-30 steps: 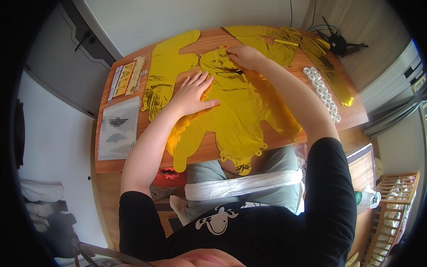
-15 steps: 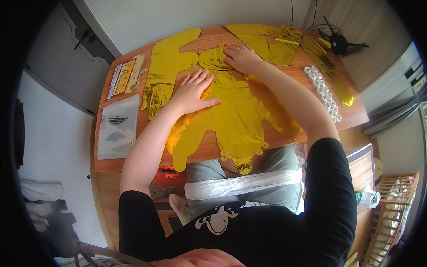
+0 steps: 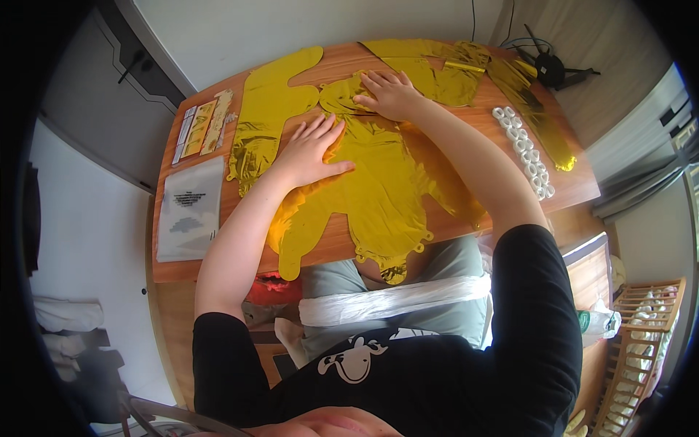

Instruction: The recorder is folding gold foil balloons at a desk.

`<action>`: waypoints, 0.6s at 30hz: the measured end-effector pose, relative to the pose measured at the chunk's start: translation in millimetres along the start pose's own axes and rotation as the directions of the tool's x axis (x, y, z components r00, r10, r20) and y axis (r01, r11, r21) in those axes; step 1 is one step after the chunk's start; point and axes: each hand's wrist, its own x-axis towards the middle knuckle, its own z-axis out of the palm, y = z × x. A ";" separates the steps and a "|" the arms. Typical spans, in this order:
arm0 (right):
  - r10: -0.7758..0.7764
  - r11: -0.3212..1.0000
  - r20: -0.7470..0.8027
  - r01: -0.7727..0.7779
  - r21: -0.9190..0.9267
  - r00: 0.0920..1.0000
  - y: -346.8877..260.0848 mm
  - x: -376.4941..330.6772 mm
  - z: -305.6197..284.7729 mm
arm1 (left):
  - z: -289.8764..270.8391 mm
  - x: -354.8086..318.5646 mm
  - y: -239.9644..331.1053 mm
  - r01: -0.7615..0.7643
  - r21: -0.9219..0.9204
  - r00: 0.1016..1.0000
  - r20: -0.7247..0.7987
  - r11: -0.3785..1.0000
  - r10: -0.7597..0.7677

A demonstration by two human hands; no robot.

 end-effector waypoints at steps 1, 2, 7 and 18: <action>0.007 1.000 0.011 -0.007 0.026 1.000 -3.0 0.0 -2.3 | -0.5 -2.0 -1.3 0.003 0.002 1.000 0.000 1.000 -0.003; 0.012 1.000 0.009 -0.012 0.022 1.000 1.2 -0.8 -2.9 | -0.4 -0.8 -0.2 0.003 0.000 1.000 0.001 1.000 -0.003; 0.180 0.796 -0.029 -0.128 0.591 0.983 40.0 -8.2 -14.7 | -0.3 10.3 11.2 -0.025 -0.006 1.000 -0.006 1.000 0.025; 0.621 0.779 -0.095 -0.599 0.185 0.778 13.5 -270.3 -59.0 | -1.5 2.2 1.0 -0.008 -0.045 0.999 0.034 0.999 0.010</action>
